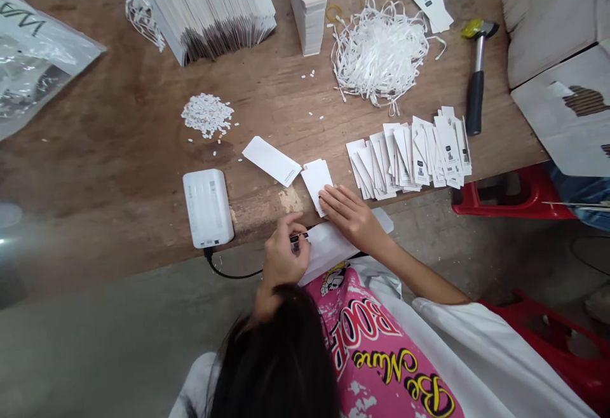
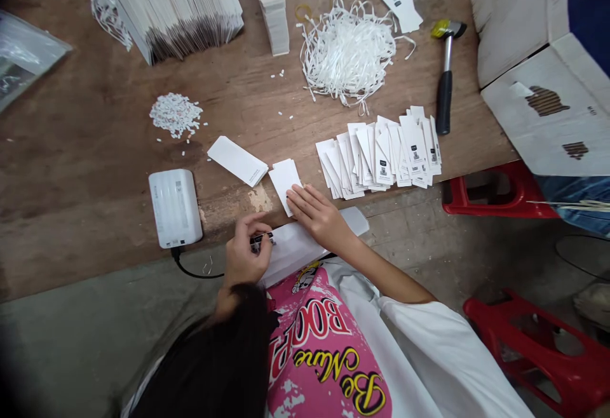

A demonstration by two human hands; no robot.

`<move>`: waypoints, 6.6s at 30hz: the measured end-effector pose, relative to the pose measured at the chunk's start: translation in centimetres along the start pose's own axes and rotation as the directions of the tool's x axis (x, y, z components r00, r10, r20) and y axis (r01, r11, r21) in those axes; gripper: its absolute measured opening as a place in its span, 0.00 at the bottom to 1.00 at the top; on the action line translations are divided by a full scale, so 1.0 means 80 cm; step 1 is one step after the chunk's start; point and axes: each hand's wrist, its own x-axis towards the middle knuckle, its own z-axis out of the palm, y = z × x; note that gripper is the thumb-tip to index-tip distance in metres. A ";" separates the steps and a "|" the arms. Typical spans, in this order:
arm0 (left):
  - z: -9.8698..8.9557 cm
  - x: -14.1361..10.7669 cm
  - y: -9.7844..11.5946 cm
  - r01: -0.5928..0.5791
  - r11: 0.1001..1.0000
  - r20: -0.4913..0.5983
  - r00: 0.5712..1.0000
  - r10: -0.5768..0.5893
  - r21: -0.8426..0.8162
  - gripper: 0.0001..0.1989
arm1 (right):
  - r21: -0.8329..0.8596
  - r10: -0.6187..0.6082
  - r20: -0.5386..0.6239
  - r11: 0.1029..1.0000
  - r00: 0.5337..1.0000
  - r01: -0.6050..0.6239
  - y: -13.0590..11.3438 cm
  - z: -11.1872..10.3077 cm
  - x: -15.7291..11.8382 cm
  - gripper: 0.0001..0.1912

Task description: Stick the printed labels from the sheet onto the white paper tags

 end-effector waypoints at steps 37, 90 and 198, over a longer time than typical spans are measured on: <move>-0.024 0.021 0.011 0.124 0.928 0.442 0.896 0.047 -0.350 0.20 | 0.661 0.286 0.294 0.628 0.912 -0.410 -0.033 -0.063 -0.001 0.18; 0.005 0.016 0.026 -0.253 0.783 0.412 0.911 -0.005 0.569 0.34 | 0.252 0.212 -0.012 0.946 0.977 -0.202 0.016 -0.042 0.038 0.14; 0.006 0.015 0.019 0.586 0.337 0.586 0.802 -0.112 -0.737 0.41 | 0.575 -0.072 -0.167 0.803 0.983 0.156 -0.025 -0.064 0.023 0.06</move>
